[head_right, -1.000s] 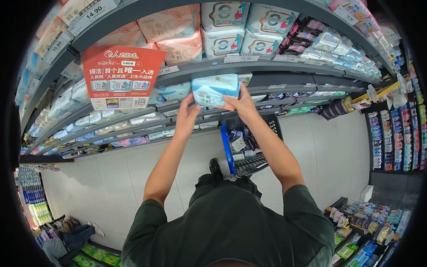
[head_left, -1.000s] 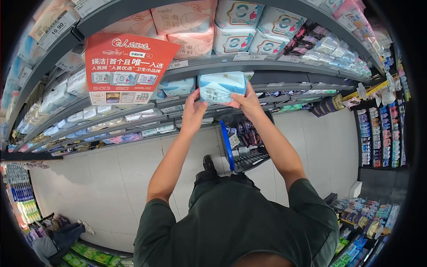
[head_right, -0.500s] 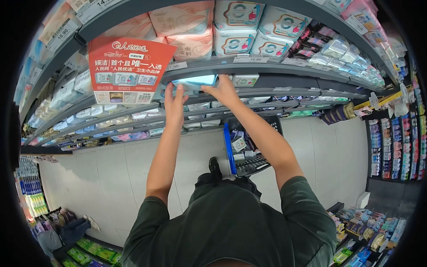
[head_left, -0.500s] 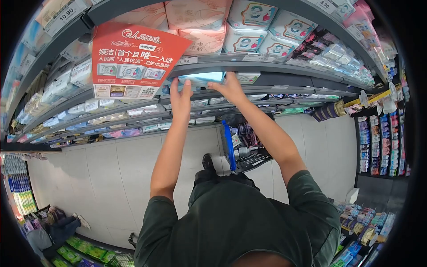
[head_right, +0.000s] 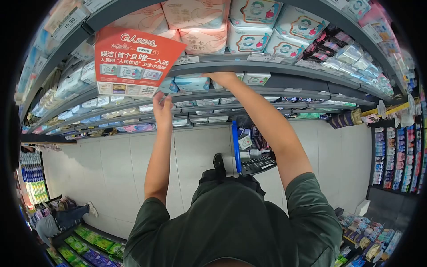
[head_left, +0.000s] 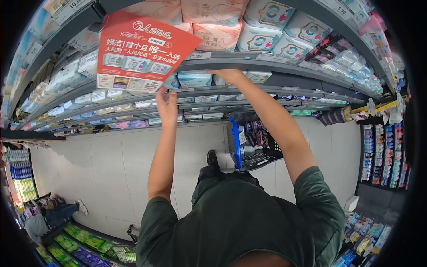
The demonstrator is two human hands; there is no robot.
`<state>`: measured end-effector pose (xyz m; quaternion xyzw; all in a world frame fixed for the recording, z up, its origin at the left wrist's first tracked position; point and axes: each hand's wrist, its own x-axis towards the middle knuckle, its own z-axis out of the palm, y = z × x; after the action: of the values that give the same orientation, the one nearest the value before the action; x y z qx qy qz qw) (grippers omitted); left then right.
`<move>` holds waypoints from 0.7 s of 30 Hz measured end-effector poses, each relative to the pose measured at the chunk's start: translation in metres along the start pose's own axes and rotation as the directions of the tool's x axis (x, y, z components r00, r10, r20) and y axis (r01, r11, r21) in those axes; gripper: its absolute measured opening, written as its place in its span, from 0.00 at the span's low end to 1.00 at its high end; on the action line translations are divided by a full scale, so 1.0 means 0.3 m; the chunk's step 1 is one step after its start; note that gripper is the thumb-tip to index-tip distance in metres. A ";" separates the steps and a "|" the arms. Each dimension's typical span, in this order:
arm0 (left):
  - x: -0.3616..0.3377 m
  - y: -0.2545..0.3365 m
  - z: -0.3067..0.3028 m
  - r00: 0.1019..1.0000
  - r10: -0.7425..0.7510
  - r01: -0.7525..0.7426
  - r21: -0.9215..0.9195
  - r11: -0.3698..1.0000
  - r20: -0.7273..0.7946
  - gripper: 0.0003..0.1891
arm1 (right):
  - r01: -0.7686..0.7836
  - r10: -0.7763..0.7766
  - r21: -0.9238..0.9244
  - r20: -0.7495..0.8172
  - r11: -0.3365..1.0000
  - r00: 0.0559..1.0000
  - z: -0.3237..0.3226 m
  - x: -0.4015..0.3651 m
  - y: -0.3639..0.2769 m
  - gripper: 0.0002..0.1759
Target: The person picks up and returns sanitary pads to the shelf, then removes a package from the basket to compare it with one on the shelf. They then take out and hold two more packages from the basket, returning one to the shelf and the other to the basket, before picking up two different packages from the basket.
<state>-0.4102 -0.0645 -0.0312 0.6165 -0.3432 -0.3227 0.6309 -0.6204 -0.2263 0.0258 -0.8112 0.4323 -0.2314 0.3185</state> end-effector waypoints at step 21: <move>-0.354 -0.198 0.223 0.885 -0.007 -0.122 0.247 0.961 0.466 0.29 | 0.107 -0.129 -0.079 -0.386 0.991 0.914 -0.026 -0.349 -0.009 0.34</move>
<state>-0.5239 -0.0154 -0.0941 0.5911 -0.5423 -0.3916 0.4507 -0.6783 -0.1386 0.0227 -0.7821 0.4437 -0.3948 0.1888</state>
